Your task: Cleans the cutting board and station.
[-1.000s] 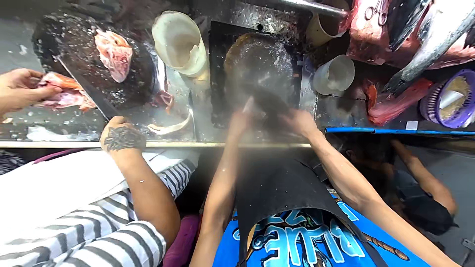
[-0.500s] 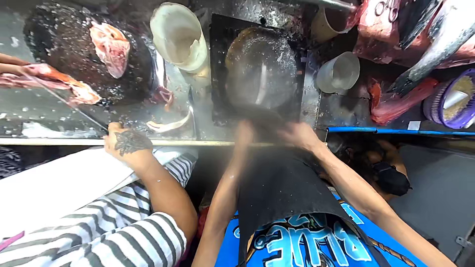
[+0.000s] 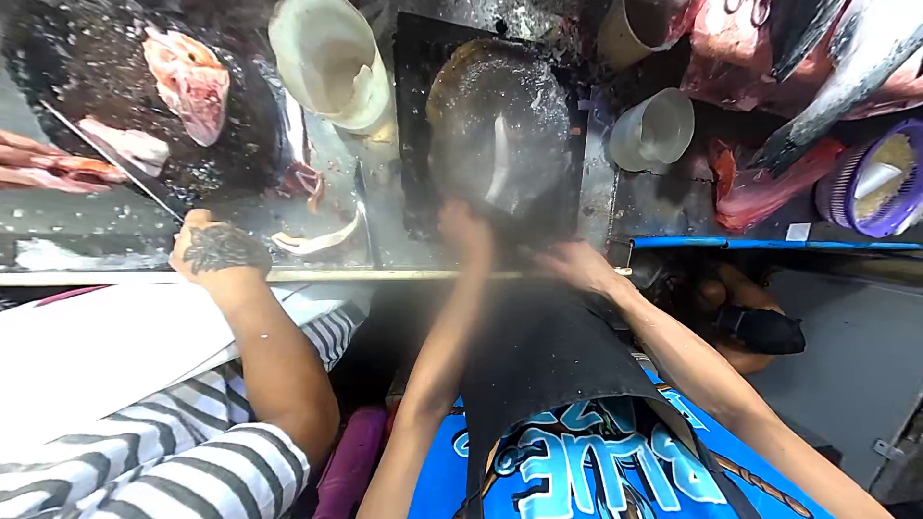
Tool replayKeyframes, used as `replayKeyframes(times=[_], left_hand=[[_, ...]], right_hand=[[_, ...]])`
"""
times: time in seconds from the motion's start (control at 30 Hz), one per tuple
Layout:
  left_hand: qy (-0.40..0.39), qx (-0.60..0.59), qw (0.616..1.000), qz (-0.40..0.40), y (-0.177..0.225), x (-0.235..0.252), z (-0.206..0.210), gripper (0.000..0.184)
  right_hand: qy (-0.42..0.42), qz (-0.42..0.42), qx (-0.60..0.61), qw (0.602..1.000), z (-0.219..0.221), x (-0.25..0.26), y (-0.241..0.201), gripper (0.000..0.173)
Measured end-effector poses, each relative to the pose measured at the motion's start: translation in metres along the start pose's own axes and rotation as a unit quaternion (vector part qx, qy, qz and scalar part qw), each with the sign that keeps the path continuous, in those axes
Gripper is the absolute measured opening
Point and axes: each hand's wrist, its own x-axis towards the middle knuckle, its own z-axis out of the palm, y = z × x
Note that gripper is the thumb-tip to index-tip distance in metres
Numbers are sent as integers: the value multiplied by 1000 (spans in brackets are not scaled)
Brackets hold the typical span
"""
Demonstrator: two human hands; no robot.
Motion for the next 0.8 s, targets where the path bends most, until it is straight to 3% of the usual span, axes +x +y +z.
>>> replayKeyframes(times=[0.17,0.3,0.47,0.6,0.8], left_hand=[[-12,-25,999,-33,12,2,-2,21],[-4,-26,999,-38,11,2,-1,22],[-7,-32,999,-44,11,4,2,21],[-12,-13,999,-35,12,3,-1,22],[-3,-26,999,-28,10,5,1,17]], right_hand=[[64,75,-49,994,-21,10,10,76],[16,36,-69,997,-23,8,-2,76],[54,64,-58,995,-30,25,12,79],[2,23,-65,998,-30,15,-3,76],[49,50,-54,996,-33,28,7,76]])
